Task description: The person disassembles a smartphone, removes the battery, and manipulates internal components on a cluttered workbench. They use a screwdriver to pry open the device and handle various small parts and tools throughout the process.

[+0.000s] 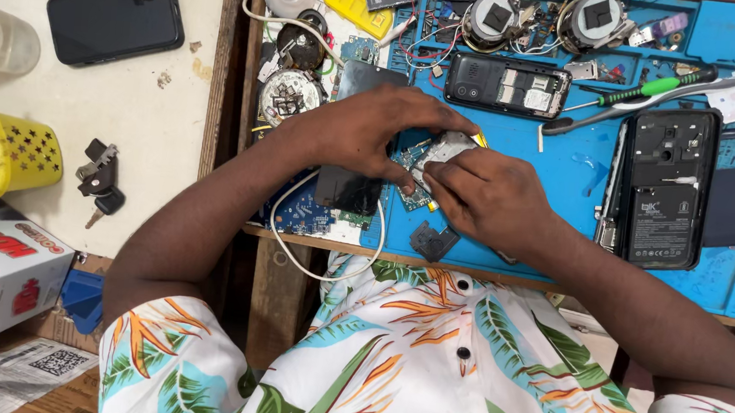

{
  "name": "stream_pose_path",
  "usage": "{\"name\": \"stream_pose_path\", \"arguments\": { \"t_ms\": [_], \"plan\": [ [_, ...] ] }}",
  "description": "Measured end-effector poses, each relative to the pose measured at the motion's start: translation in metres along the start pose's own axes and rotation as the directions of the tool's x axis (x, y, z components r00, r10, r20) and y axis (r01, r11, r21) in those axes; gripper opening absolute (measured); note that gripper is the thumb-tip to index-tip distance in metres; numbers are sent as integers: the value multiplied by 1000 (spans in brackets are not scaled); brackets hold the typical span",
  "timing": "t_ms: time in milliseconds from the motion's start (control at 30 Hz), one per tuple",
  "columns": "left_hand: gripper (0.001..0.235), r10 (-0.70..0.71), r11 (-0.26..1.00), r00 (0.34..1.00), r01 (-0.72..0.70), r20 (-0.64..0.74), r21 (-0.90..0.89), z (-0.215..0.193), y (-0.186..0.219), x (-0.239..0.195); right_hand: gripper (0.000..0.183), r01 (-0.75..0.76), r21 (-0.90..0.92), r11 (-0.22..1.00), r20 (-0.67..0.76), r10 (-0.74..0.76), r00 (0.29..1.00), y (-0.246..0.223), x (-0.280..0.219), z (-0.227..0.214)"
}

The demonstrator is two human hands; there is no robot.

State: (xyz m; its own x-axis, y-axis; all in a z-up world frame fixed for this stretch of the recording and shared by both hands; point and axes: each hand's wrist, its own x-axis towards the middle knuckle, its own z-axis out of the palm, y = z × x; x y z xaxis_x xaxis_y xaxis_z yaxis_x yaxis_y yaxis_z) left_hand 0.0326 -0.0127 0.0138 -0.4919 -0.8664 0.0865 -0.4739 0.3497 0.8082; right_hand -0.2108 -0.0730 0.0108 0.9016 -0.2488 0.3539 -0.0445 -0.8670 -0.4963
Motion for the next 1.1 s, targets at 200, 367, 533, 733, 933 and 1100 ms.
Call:
{"name": "stream_pose_path", "arguments": {
  "t_ms": [200, 367, 533, 733, 933, 1100],
  "plan": [
    [91, -24, 1000, 1000, 24, 6, 20, 0, 2, 0, 19, 22, 15, 1000, 28, -23, 999, 1, 0, 0],
    [92, -20, 1000, 999, 20, 27, 17, 3, -2, -1, 20, 83, 8, 997, 48, -83, 995, 0, -2, 5],
    [92, -4, 998, 1000, 3, 7, 65, 3, 2, -1, 10, -67, 65, 996, -8, 68, 998, 3, 2, 7],
    [101, -6, 998, 1000, 6, -8, 56, 2, 2, -1, 15, -132, 10, 991, -94, 132, 987, 2, 2, 4],
    [107, -34, 999, 999, 35, -41, 13, 10, -7, -5, 12, -198, 54, 979, -103, 203, 974, 11, -4, 8],
    [107, 98, 995, 988, -98, -116, 8, 8, 1, -1, 11, -83, -5, 997, -46, 83, 996, 4, 1, 7]
  ]
}}
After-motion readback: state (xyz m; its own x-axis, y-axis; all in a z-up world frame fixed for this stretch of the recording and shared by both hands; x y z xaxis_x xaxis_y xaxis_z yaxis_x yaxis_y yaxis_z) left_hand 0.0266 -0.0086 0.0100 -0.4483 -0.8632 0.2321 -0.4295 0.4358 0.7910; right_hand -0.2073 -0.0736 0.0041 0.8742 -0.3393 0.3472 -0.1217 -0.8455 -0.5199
